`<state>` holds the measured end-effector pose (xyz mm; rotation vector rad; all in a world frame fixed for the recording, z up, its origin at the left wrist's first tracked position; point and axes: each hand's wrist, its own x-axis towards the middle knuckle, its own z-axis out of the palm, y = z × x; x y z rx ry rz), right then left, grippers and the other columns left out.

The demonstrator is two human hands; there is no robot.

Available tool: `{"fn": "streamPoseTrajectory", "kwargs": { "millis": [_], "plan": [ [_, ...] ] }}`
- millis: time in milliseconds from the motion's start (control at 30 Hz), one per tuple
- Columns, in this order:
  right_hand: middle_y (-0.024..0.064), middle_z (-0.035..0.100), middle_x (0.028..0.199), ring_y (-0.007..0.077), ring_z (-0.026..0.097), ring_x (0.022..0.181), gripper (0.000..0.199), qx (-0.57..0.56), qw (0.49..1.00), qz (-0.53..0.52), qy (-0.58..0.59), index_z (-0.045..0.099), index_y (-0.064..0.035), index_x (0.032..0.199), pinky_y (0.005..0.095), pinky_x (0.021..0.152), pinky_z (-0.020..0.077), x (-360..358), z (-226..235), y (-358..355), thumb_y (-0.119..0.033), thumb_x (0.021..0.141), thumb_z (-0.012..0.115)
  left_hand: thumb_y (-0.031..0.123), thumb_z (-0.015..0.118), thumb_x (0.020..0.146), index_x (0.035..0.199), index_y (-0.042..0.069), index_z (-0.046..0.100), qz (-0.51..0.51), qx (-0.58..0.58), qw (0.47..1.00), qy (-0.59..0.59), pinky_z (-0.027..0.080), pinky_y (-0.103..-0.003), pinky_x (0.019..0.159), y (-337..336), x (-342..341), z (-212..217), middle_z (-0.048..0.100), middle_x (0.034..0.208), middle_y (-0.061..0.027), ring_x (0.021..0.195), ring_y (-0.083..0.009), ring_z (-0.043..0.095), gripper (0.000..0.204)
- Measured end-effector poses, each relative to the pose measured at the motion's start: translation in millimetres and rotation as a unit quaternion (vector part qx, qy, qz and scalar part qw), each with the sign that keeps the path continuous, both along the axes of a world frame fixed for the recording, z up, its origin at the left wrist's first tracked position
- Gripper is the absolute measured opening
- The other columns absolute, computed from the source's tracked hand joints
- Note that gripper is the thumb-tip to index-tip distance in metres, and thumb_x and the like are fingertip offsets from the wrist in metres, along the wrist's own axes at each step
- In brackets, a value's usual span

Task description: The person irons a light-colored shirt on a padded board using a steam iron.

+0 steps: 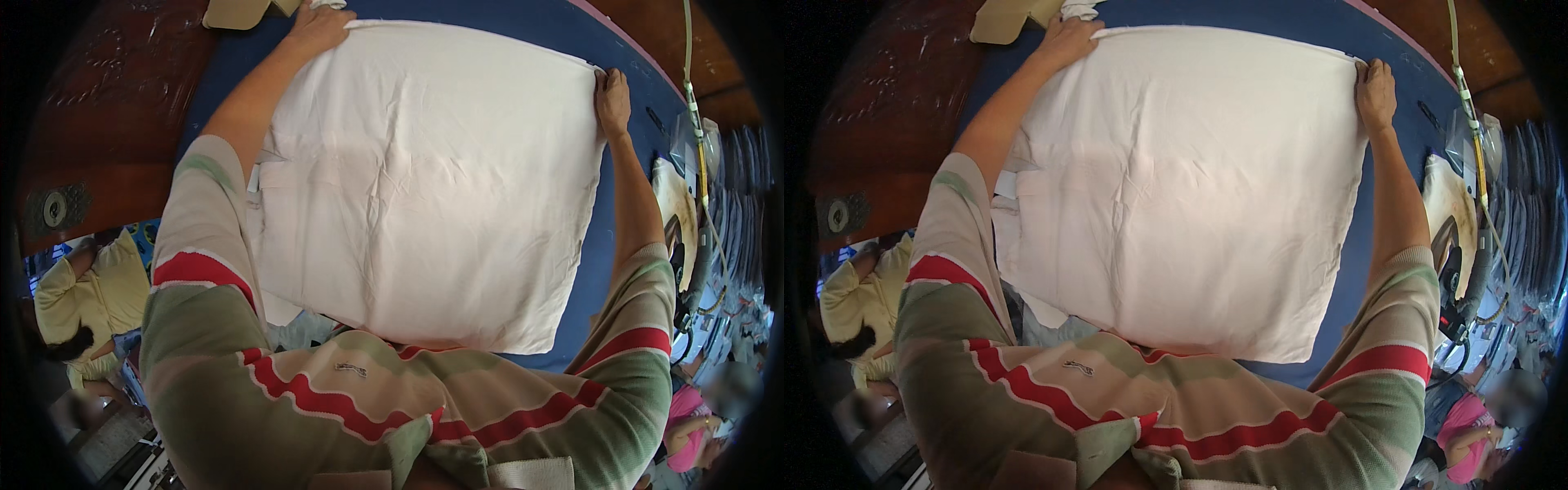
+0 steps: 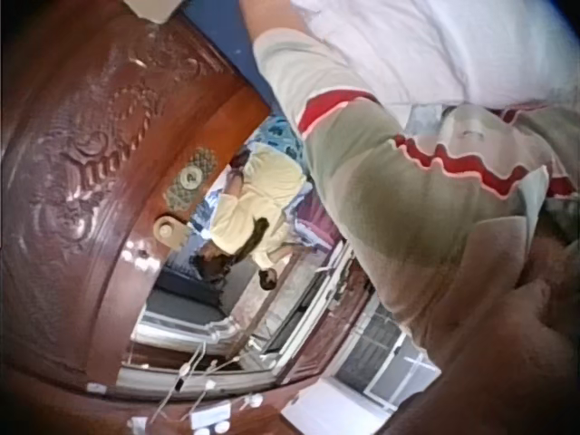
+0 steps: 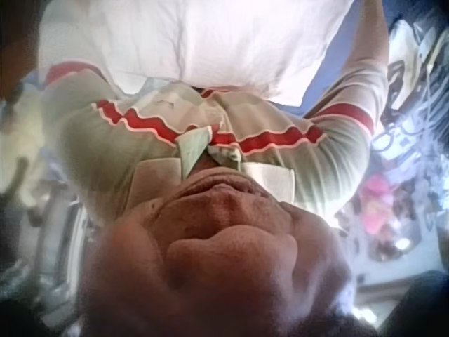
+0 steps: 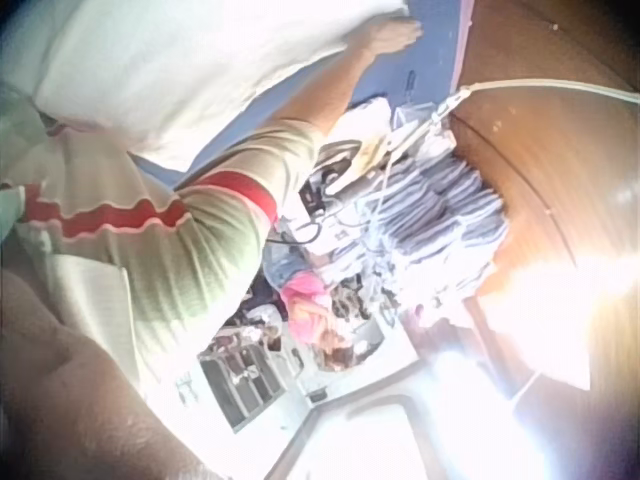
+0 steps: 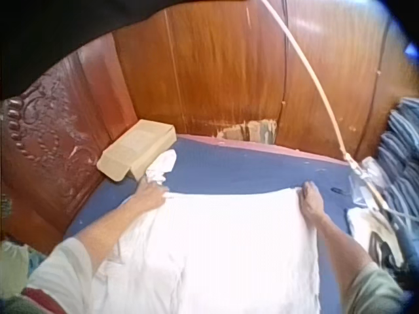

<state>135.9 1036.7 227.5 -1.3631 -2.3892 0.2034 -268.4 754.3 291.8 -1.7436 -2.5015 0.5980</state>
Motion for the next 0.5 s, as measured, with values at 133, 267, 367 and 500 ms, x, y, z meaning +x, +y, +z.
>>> {"fn": "streamPoseTrajectory", "kwargs": {
  "millis": [133,267,367,500],
  "plan": [
    [0.0114,0.049,0.125,0.0314,0.046,0.115,0.035,0.062,0.998,-0.012,-0.018,0.051,-0.0103,0.112,0.0528,0.093,0.0361,-2,-22,2,-0.038,0.090,0.048,0.017,0.053,0.082,0.126,0.018,0.048,-0.071,0.173,0.980,0.069,0.026,-0.051,0.098,2,-4,-39,0.053,0.124,-0.0076,0.116,-0.0242,0.047,0.045],
    [0.0090,0.035,0.141,0.0330,0.032,0.130,0.048,0.153,0.976,0.128,0.083,0.042,-0.0187,0.131,0.0514,0.102,0.0282,4,-1,-70,-0.044,0.090,0.045,0.023,0.051,0.085,0.131,0.022,0.043,-0.073,0.404,0.910,-0.061,0.022,-0.052,0.101,-59,26,-43,0.046,0.132,-0.0062,0.122,-0.0243,0.041,0.047],
    [0.0044,0.026,0.148,0.0285,0.022,0.136,0.058,0.116,0.973,0.099,-0.172,0.029,-0.0303,0.141,0.0539,0.107,0.0174,32,-21,-96,-0.058,0.090,0.033,0.036,0.044,0.089,0.135,0.027,0.039,0.084,0.335,0.935,-0.082,0.020,-0.056,0.102,-110,-3,-69,0.036,0.141,-0.0049,0.131,-0.0230,0.031,0.047],
    [0.0038,0.026,0.148,0.0280,0.022,0.136,0.061,0.091,0.981,0.091,-0.147,0.029,-0.0339,0.140,0.0553,0.107,0.0149,43,-29,-82,-0.064,0.087,0.031,0.050,0.031,0.093,0.140,0.033,0.028,0.138,0.238,0.959,-0.070,0.016,-0.059,0.103,-138,-35,-75,0.022,0.149,-0.0020,0.137,-0.0233,0.019,0.051]
  ]
}}
